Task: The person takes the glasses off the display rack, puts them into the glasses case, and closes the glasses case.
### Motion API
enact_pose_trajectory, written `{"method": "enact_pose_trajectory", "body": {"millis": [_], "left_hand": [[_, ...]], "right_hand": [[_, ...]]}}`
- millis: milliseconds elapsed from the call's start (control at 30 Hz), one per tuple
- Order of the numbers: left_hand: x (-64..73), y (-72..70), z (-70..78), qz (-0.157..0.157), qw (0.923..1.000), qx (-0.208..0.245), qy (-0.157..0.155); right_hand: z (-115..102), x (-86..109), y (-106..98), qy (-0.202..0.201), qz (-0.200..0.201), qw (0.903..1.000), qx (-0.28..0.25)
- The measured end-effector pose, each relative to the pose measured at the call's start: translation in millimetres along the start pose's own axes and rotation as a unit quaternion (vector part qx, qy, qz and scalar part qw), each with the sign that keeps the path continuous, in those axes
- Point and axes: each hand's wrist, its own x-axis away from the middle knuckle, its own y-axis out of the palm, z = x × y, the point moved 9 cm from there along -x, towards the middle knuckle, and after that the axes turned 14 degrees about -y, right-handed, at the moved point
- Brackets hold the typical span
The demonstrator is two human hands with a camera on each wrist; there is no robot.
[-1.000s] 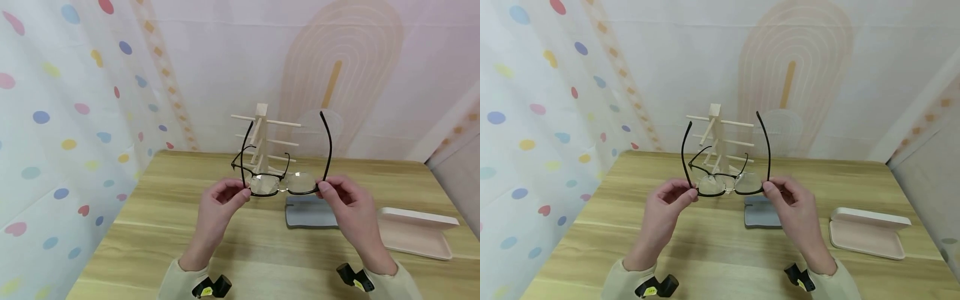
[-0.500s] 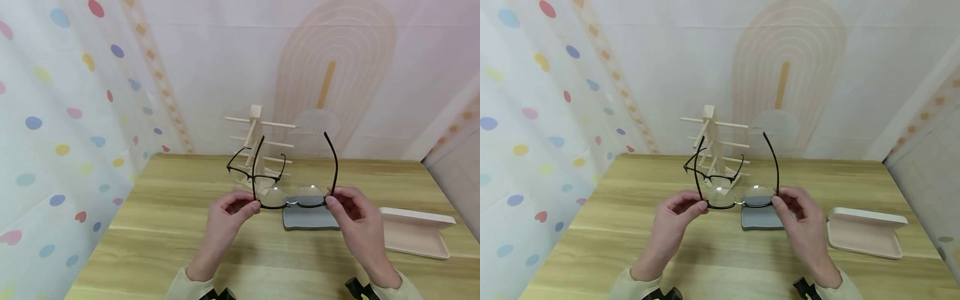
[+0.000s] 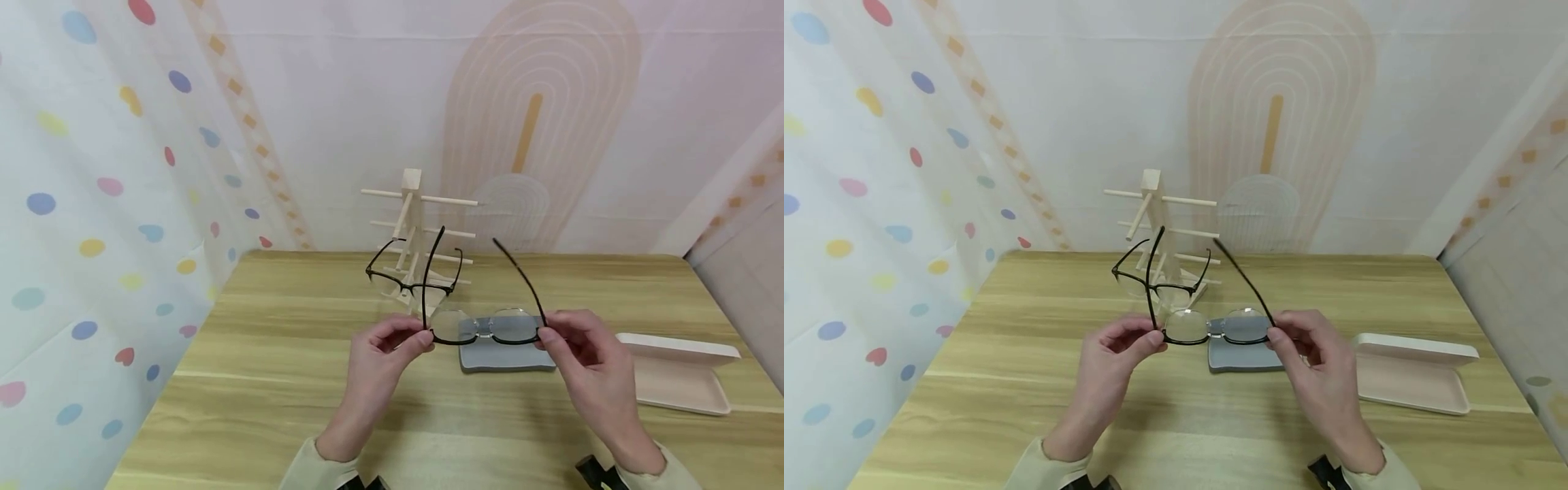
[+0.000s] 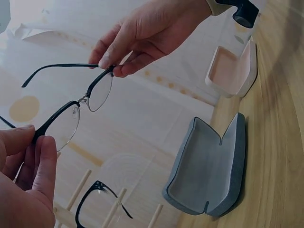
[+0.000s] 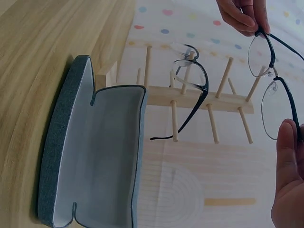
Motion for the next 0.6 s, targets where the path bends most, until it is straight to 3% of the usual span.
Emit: {"method": "enact_pose_trajectory", "body": {"millis": [133,433,600], "left_hand": [[0.6,0.7,-1.9,-0.002,0.9999,0.012,0.007],[-2.0,1.3,-6.9,0.003,0.9998,0.019,-0.004],[-0.4,0.0,-6.5,0.006,0.9995,0.030,-0.006]], "right_hand": [[-0.8,0.6,1.4,-0.021,-0.021,0.9996,0.005],[-6.3,2.2,0.8,-0.060,-0.053,0.9920,0.097],[-8.6,4.1,2.7,-0.063,-0.060,0.9909,0.102]]}}
